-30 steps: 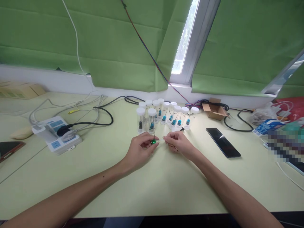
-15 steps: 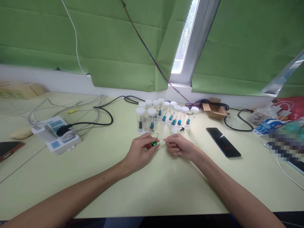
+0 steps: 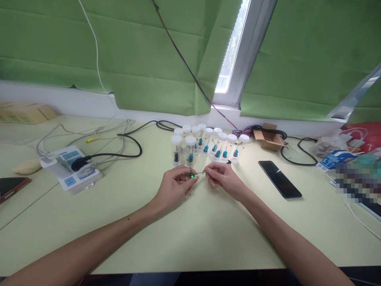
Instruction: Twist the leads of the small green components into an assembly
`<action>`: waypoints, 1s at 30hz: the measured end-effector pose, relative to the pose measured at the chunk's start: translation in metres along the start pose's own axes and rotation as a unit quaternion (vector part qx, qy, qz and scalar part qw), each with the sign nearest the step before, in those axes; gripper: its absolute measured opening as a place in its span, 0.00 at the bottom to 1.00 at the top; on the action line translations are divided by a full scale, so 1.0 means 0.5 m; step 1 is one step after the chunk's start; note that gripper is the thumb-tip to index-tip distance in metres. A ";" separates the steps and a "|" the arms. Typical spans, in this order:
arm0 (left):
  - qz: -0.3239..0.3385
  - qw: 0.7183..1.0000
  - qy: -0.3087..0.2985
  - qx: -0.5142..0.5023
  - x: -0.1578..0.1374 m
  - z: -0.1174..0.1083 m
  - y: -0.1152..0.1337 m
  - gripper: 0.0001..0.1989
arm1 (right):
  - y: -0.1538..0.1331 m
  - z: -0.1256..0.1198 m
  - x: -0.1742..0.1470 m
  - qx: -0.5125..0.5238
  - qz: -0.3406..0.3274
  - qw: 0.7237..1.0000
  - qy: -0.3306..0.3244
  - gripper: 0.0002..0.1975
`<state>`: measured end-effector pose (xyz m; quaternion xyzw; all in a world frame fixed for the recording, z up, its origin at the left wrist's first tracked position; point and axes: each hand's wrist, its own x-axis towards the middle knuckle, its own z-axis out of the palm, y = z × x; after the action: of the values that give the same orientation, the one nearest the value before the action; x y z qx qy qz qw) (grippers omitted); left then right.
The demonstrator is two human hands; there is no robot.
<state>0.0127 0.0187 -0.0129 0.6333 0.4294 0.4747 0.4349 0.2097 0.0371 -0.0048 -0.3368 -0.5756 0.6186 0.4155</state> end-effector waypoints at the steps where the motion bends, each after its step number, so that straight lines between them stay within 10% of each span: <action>1: -0.004 1.000 0.002 -0.007 0.001 -0.001 0.001 0.09 | -0.003 0.002 -0.001 -0.015 -0.014 1.000 0.005 0.15; 15: -0.047 0.998 -0.019 -0.038 0.000 -0.001 0.005 0.10 | 0.005 0.005 -0.004 -0.135 -0.114 0.983 0.056 0.10; 30: 0.038 0.998 0.001 0.054 -0.002 0.003 -0.012 0.08 | -0.003 0.004 -0.005 -0.095 -0.027 0.994 0.039 0.17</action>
<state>0.0135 0.0189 -0.0189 0.6716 0.4304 0.4675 0.3810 0.2088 0.0341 -0.0034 -0.3829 -0.6236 0.5361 0.4208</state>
